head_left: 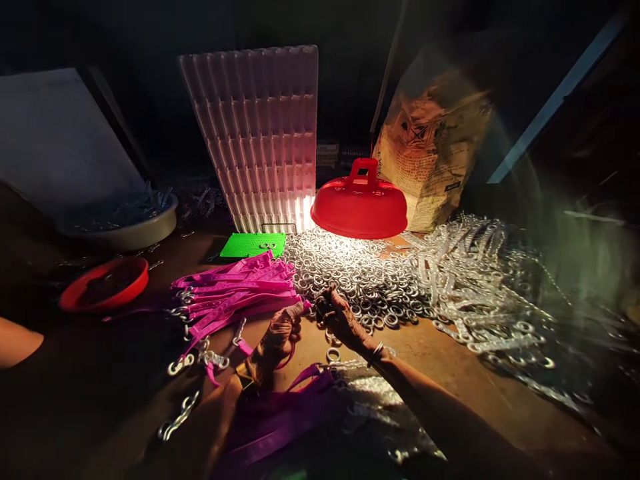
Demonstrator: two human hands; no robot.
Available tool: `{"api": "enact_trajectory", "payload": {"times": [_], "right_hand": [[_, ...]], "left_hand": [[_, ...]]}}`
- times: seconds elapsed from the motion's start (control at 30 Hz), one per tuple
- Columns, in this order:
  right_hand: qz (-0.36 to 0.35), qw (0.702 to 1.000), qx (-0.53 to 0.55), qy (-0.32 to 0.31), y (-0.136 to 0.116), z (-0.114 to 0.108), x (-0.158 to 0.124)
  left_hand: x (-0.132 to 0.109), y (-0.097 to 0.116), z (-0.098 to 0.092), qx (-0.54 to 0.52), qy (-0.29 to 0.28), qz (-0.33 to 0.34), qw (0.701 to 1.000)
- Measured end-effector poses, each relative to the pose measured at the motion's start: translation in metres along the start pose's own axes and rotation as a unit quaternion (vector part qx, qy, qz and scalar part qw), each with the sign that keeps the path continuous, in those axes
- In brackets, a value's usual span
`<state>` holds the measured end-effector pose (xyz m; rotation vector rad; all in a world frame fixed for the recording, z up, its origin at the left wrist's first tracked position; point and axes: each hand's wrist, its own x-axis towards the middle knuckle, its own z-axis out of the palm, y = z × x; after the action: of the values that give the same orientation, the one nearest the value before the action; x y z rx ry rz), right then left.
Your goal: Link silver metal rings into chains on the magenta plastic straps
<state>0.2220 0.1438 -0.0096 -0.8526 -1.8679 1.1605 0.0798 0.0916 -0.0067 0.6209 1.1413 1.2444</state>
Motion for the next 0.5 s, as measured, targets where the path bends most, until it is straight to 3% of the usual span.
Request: {"api": "enact_trajectory", "payload": {"times": [0.27, 0.5], "right_hand": [[-0.025, 0.998, -0.061, 0.000, -0.005, 0.006, -0.004], [-0.063, 0.994, -0.067, 0.056, -0.006, 0.005, 0.000]], "left_hand": [[-0.010, 0.001, 0.006, -0.021, -0.048, -0.008, 0.999], [0.004, 0.001, 0.005, -0.047, 0.014, -0.043, 0.998]]}}
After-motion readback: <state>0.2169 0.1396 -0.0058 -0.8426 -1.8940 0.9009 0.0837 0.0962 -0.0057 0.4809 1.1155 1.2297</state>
